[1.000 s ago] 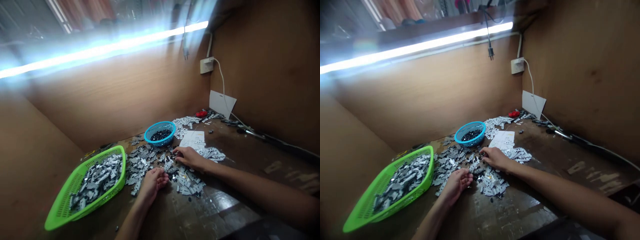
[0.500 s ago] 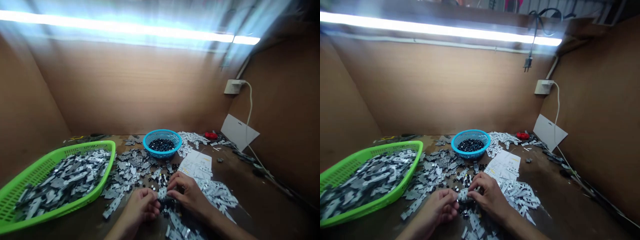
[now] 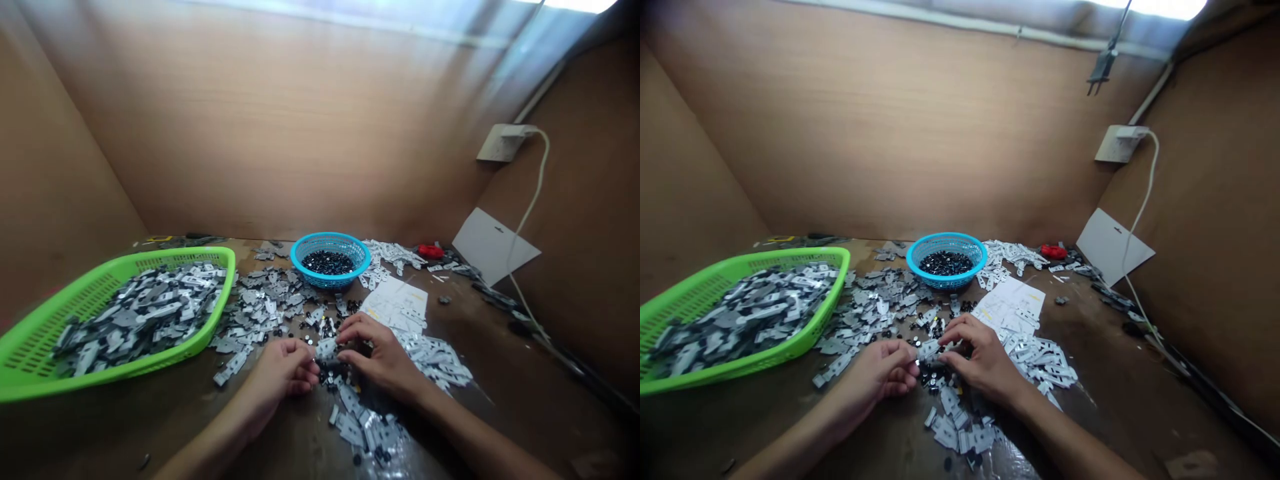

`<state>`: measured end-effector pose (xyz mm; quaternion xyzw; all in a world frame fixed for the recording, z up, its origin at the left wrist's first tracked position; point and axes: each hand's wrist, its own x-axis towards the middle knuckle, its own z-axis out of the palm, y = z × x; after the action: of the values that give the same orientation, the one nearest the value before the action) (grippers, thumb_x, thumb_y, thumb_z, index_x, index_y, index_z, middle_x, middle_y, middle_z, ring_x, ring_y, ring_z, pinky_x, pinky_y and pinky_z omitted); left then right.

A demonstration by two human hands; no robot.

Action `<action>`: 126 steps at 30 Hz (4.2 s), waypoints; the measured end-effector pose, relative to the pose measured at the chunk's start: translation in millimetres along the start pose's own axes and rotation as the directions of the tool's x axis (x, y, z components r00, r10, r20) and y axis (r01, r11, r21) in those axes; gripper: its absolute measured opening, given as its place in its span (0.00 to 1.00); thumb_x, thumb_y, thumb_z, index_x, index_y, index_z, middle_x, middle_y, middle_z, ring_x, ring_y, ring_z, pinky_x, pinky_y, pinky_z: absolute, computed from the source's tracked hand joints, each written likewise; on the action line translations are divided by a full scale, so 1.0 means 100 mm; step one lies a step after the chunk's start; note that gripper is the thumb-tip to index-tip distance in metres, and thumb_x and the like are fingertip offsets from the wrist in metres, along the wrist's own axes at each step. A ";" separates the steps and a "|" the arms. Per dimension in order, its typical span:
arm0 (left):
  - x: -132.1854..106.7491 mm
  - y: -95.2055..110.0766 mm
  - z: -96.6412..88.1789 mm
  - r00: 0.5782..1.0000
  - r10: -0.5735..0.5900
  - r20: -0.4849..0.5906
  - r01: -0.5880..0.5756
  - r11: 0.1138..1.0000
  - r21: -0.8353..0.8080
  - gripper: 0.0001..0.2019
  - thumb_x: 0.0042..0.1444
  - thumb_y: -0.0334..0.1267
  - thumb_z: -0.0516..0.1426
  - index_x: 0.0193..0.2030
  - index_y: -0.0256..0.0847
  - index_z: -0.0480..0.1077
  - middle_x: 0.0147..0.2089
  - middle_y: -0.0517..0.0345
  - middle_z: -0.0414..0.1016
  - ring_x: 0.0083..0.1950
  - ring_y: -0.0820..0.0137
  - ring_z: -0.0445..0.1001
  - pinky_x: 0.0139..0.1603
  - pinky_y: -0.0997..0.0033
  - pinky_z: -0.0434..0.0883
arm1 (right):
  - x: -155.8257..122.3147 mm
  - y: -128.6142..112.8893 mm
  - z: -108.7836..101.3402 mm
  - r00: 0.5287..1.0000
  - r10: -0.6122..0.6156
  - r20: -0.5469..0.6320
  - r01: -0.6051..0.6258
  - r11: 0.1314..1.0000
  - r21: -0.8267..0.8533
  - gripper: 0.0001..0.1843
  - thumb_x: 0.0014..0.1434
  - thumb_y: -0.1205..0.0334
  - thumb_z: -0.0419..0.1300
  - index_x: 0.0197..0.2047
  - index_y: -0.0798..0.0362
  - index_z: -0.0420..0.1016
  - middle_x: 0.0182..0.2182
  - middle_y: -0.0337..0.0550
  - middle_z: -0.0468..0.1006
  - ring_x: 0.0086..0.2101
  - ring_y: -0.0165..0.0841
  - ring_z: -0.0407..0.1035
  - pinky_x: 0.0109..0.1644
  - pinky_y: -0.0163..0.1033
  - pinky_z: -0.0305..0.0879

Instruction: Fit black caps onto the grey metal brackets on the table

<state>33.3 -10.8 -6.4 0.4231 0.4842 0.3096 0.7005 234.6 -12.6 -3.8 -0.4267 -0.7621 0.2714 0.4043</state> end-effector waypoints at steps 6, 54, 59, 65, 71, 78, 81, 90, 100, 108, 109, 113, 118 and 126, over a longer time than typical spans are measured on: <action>-0.02 0.04 -0.02 0.999 0.007 -0.036 -0.007 1.000 0.018 0.12 0.50 0.43 0.56 0.30 0.35 0.64 0.29 0.53 0.72 0.25 0.77 0.70 0.26 0.78 0.66 | 0.01 0.07 -0.09 0.989 0.051 -0.140 -0.073 0.985 -0.156 0.07 0.56 0.66 0.55 0.38 0.51 0.72 0.36 0.42 0.72 0.36 0.31 0.66 0.40 0.37 0.62; 0.02 0.07 -0.17 0.991 0.116 -0.059 -0.122 0.987 -0.107 0.13 0.47 0.44 0.59 0.31 0.37 0.64 0.27 0.57 0.70 0.24 0.77 0.70 0.24 0.79 0.66 | 0.14 0.16 -0.01 0.997 0.067 -0.024 -0.069 0.995 -0.077 0.09 0.55 0.58 0.57 0.34 0.53 0.75 0.38 0.44 0.71 0.40 0.33 0.65 0.44 0.38 0.61; 0.01 0.06 -0.15 0.996 0.085 -0.038 -0.089 0.991 -0.096 0.13 0.47 0.44 0.59 0.31 0.37 0.64 0.28 0.56 0.71 0.24 0.76 0.70 0.24 0.79 0.66 | 0.11 0.23 -0.12 0.877 0.464 0.124 -0.444 0.687 0.576 0.16 0.53 0.52 0.59 0.40 0.54 0.71 0.29 0.40 0.71 0.26 0.27 0.65 0.29 0.32 0.64; -0.02 0.07 -0.12 0.999 0.045 -0.020 -0.046 0.998 -0.036 0.14 0.46 0.45 0.59 0.31 0.36 0.66 0.29 0.54 0.72 0.25 0.76 0.71 0.25 0.78 0.67 | 0.10 0.23 -0.17 0.851 0.507 0.134 -0.444 0.561 0.699 0.13 0.49 0.57 0.64 0.37 0.55 0.72 0.29 0.40 0.72 0.26 0.24 0.67 0.31 0.30 0.66; -0.07 0.03 -0.06 0.999 -0.009 0.048 0.004 0.997 0.083 0.14 0.44 0.46 0.59 0.28 0.35 0.67 0.27 0.54 0.73 0.24 0.76 0.70 0.23 0.78 0.66 | 0.05 -0.11 -0.10 0.976 0.212 -0.051 -0.198 0.959 0.203 0.10 0.53 0.56 0.60 0.33 0.53 0.75 0.30 0.43 0.75 0.33 0.33 0.68 0.39 0.40 0.65; -0.08 -0.02 -0.01 0.997 -0.007 0.079 -0.002 0.994 0.112 0.12 0.45 0.44 0.57 0.28 0.34 0.68 0.26 0.54 0.73 0.23 0.76 0.69 0.24 0.79 0.65 | -0.02 -0.23 0.13 0.992 -0.119 0.031 0.123 0.974 -0.191 0.04 0.53 0.63 0.61 0.34 0.47 0.76 0.41 0.43 0.71 0.45 0.36 0.63 0.48 0.44 0.60; -0.08 -0.01 -0.02 0.997 -0.014 0.079 0.008 0.997 0.081 0.12 0.45 0.44 0.58 0.27 0.34 0.67 0.26 0.54 0.73 0.22 0.77 0.69 0.24 0.79 0.65 | -0.04 -0.19 0.17 0.989 -0.137 0.056 0.147 0.962 -0.232 0.06 0.53 0.64 0.61 0.35 0.46 0.76 0.43 0.43 0.71 0.46 0.37 0.61 0.49 0.47 0.59; -0.07 0.01 -0.04 0.998 -0.011 0.055 0.009 0.999 0.050 0.14 0.43 0.45 0.59 0.28 0.34 0.68 0.26 0.53 0.73 0.23 0.77 0.69 0.23 0.79 0.65 | -0.01 -0.22 0.04 0.992 -0.129 -0.012 0.125 0.973 -0.193 0.07 0.56 0.64 0.57 0.38 0.49 0.75 0.41 0.46 0.71 0.44 0.36 0.65 0.48 0.43 0.61; -0.02 0.02 -0.09 0.999 0.043 -0.009 -0.043 0.997 0.060 0.13 0.47 0.44 0.57 0.30 0.35 0.66 0.26 0.56 0.71 0.22 0.77 0.68 0.23 0.79 0.65 | 0.07 0.09 -0.44 0.960 0.066 0.271 0.070 0.884 -0.463 0.08 0.53 0.66 0.58 0.35 0.48 0.77 0.31 0.41 0.74 0.33 0.32 0.67 0.37 0.35 0.61; -0.02 0.02 -0.09 0.999 0.052 0.016 -0.053 0.997 0.051 0.14 0.47 0.46 0.57 0.30 0.36 0.65 0.27 0.56 0.71 0.24 0.76 0.69 0.23 0.80 0.64 | 0.08 0.05 -0.74 0.924 0.160 0.347 -0.016 0.923 -0.385 0.09 0.52 0.65 0.58 0.37 0.50 0.77 0.32 0.40 0.75 0.33 0.31 0.68 0.37 0.33 0.60; -0.02 0.02 -0.09 0.999 0.051 0.018 -0.052 0.997 0.052 0.14 0.46 0.46 0.58 0.30 0.36 0.65 0.27 0.56 0.71 0.24 0.76 0.69 0.23 0.80 0.64 | 0.07 0.04 -0.75 0.868 0.173 0.466 -0.004 0.940 -0.342 0.10 0.51 0.64 0.60 0.38 0.49 0.77 0.32 0.39 0.75 0.33 0.31 0.68 0.36 0.32 0.60; 0.00 -0.01 -0.11 0.998 0.053 0.030 -0.055 0.996 0.066 0.14 0.47 0.47 0.57 0.30 0.36 0.66 0.27 0.56 0.71 0.24 0.77 0.69 0.23 0.80 0.64 | 0.02 0.04 -0.71 0.754 0.176 0.633 0.079 0.932 -0.353 0.13 0.45 0.64 0.64 0.38 0.49 0.77 0.36 0.41 0.73 0.36 0.33 0.67 0.38 0.33 0.60; 0.01 -0.03 -0.11 0.997 0.057 0.047 -0.062 0.994 0.090 0.14 0.49 0.46 0.56 0.31 0.36 0.66 0.28 0.56 0.70 0.24 0.77 0.68 0.23 0.80 0.64 | 0.02 0.02 -0.69 0.802 0.164 0.575 0.075 0.927 -0.368 0.10 0.48 0.61 0.63 0.37 0.51 0.76 0.35 0.41 0.73 0.35 0.33 0.66 0.39 0.35 0.59; -0.04 0.01 -0.05 0.998 0.007 0.065 -0.017 0.988 0.150 0.13 0.48 0.45 0.56 0.29 0.35 0.65 0.26 0.56 0.70 0.23 0.77 0.68 0.23 0.80 0.64 | 0.08 -0.12 -0.62 0.971 0.081 0.224 -0.037 0.980 -0.195 0.17 0.57 0.61 0.53 0.51 0.51 0.66 0.36 0.41 0.71 0.33 0.30 0.63 0.36 0.34 0.58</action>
<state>27.2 -11.9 -4.8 0.4875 0.4809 0.2625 0.6799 279.1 -7.7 40.9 -0.4515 -0.8132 0.2572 0.2621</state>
